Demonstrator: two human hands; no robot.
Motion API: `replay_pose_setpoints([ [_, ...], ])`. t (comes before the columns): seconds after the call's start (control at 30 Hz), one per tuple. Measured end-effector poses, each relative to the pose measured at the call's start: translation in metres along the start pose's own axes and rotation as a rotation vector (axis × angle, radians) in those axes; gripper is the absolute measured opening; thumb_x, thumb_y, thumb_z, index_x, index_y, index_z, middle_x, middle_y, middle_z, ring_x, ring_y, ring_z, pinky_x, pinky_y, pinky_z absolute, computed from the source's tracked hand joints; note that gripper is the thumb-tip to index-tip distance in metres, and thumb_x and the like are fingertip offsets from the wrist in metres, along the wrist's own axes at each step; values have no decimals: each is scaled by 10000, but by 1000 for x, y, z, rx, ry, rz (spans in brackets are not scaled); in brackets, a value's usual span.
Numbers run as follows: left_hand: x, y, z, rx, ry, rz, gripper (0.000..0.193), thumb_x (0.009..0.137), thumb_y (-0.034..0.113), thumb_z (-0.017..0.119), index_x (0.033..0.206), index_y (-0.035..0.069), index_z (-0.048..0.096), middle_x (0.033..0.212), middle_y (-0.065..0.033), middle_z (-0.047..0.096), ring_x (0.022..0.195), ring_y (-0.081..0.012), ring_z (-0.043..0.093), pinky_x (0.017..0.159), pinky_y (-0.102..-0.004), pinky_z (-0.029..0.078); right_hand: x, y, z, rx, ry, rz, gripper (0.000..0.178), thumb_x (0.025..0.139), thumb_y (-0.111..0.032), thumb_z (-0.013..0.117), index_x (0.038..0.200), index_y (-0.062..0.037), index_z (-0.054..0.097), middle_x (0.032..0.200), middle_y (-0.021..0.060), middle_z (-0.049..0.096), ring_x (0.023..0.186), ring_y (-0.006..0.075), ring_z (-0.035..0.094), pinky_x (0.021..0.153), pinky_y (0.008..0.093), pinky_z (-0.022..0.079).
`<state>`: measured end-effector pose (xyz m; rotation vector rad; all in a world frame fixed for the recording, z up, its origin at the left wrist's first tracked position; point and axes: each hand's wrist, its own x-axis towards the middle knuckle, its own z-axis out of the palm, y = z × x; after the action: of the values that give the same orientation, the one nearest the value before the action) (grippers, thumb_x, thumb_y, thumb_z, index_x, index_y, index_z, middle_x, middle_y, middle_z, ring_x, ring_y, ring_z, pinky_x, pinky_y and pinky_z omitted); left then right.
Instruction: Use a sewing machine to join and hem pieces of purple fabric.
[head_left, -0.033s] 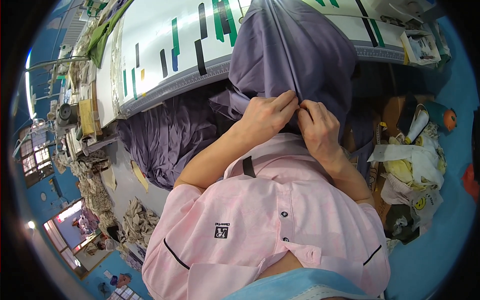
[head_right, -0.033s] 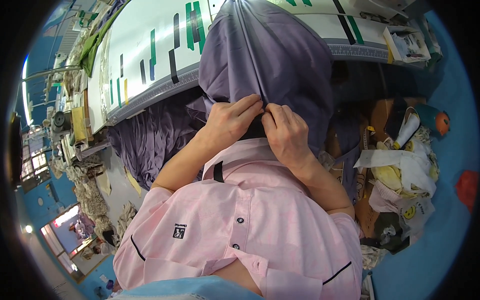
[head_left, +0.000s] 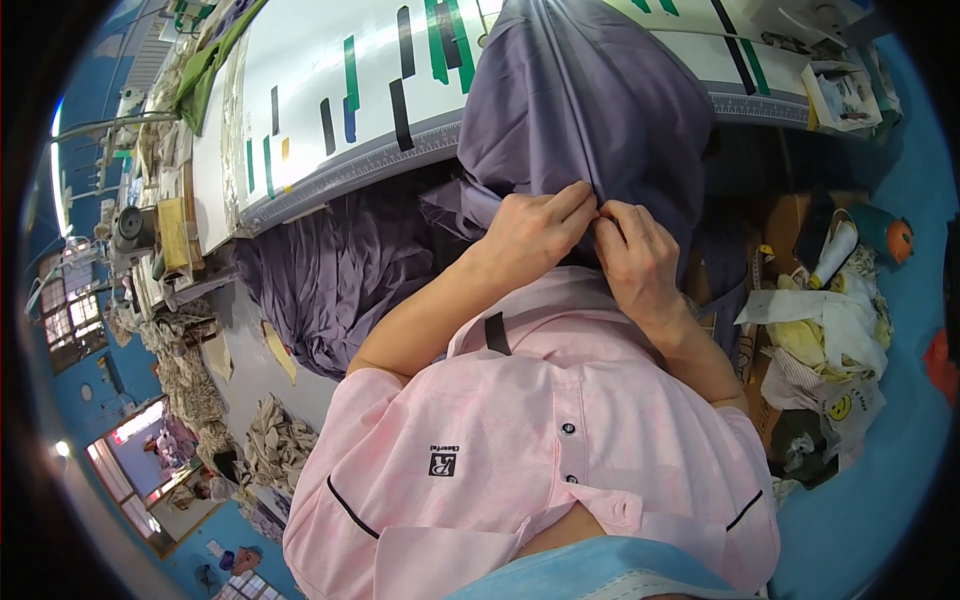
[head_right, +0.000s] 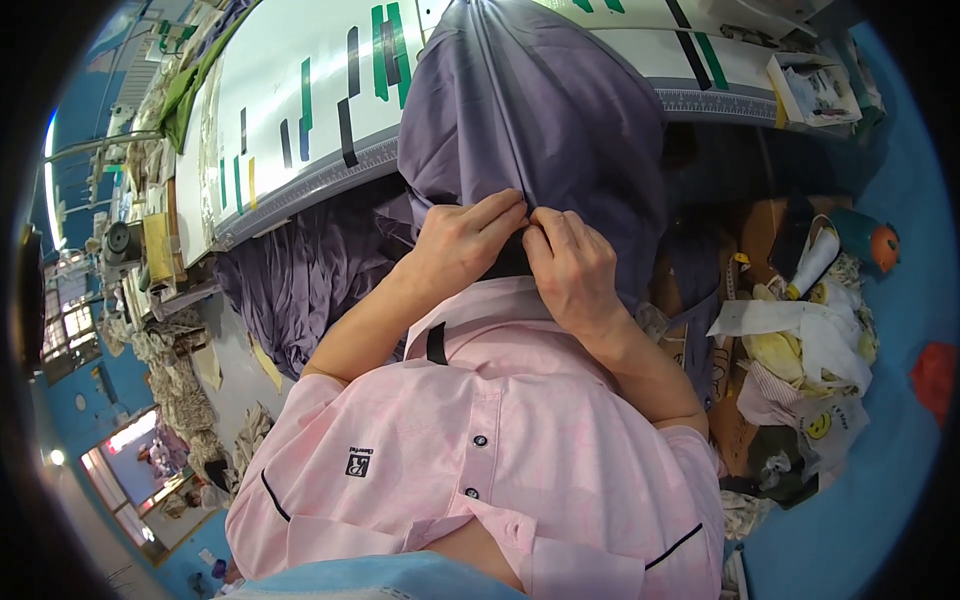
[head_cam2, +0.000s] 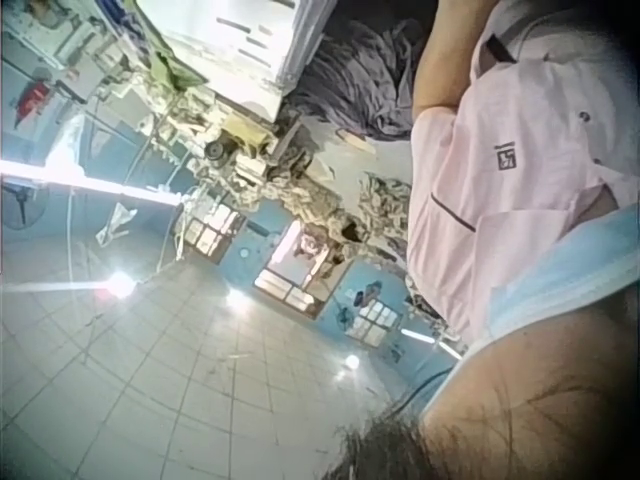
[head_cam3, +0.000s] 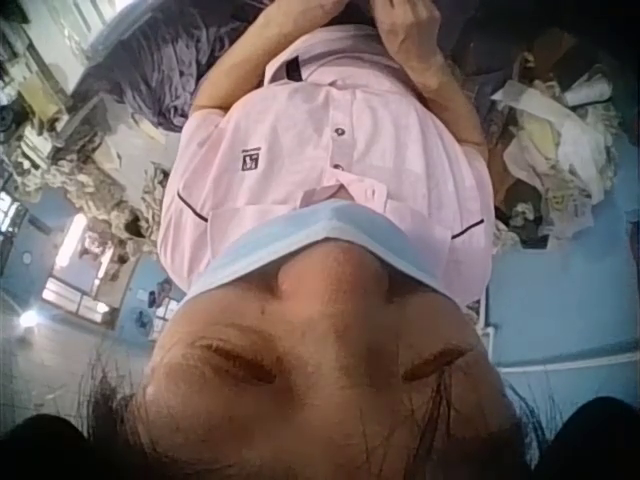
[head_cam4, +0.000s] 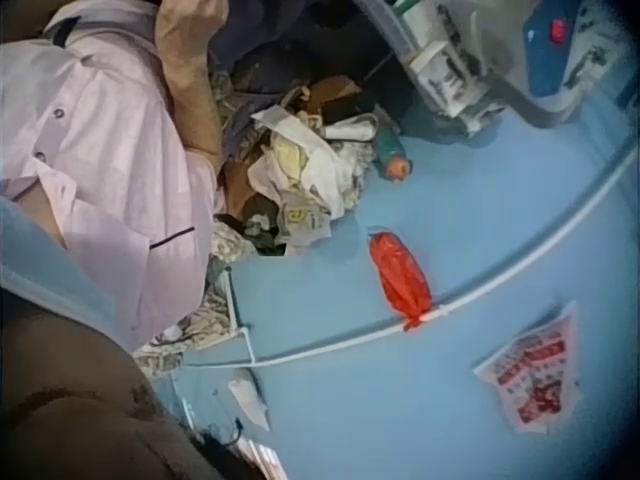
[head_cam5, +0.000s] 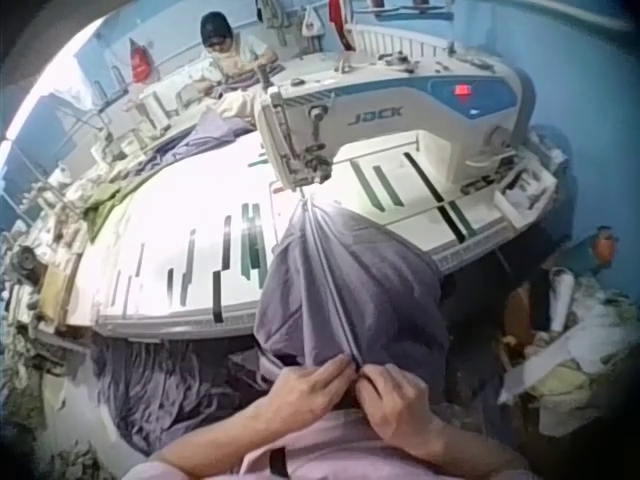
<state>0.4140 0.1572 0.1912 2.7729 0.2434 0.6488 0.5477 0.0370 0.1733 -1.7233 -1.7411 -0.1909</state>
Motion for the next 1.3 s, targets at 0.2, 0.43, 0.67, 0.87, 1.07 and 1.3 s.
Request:
replay_pose_setpoints([
  [0.2, -7, 0, 6, 2, -55, -15, 221, 747, 60, 666, 955, -15, 661, 1066, -96, 639, 617, -180, 653, 503, -282, 514, 2, 3, 0, 89, 8, 35, 129, 737, 2, 683, 829, -20, 596, 929, 78, 589, 754, 225, 619, 611, 328, 530],
  [0.43, -9, -4, 15, 102, 32, 158, 275, 683, 98, 637, 923, -32, 666, 1014, -108, 642, 606, -137, 625, 487, -256, 489, -1, 1, 3, 186, 40, 110, 220, 669, 38, 699, 850, -25, 589, 934, 97, 589, 798, 269, 623, 652, 361, 532],
  [0.67, -10, -4, 16, 109, 139, 237, 287, 628, 103, 641, 884, -24, 679, 947, -108, 662, 584, -114, 598, 448, -254, 447, 14, 11, 18, 159, 150, 145, 353, 681, 15, 715, 1017, -73, 647, 1212, 109, 512, 1132, 353, 510, 927, 447, 478],
  [0.87, -11, -6, 20, 74, 215, 223, 262, 621, 135, 643, 850, 8, 663, 832, -50, 608, 566, -124, 566, 454, -263, 425, 19, 28, 38, 125, 188, -104, 231, 748, -62, 688, 976, -98, 694, 1207, 82, 568, 1180, 307, 497, 958, 427, 450],
  [1.07, -12, -10, 18, 46, 252, 210, 253, 612, 135, 635, 834, 14, 655, 858, -51, 624, 580, -121, 569, 454, -259, 423, 19, 24, 40, 58, 217, -144, 178, 771, -81, 669, 945, -49, 690, 1042, 39, 661, 1081, 227, 574, 893, 397, 446],
  [1.3, 21, -28, -29, -47, 163, 76, 183, 774, 176, 704, 887, 33, 693, 984, -100, 674, 813, -224, 639, 693, -369, 482, 22, 31, 32, 17, 79, -160, 136, 781, -91, 649, 904, -47, 684, 1031, 31, 678, 1112, 181, 576, 955, 410, 416],
])
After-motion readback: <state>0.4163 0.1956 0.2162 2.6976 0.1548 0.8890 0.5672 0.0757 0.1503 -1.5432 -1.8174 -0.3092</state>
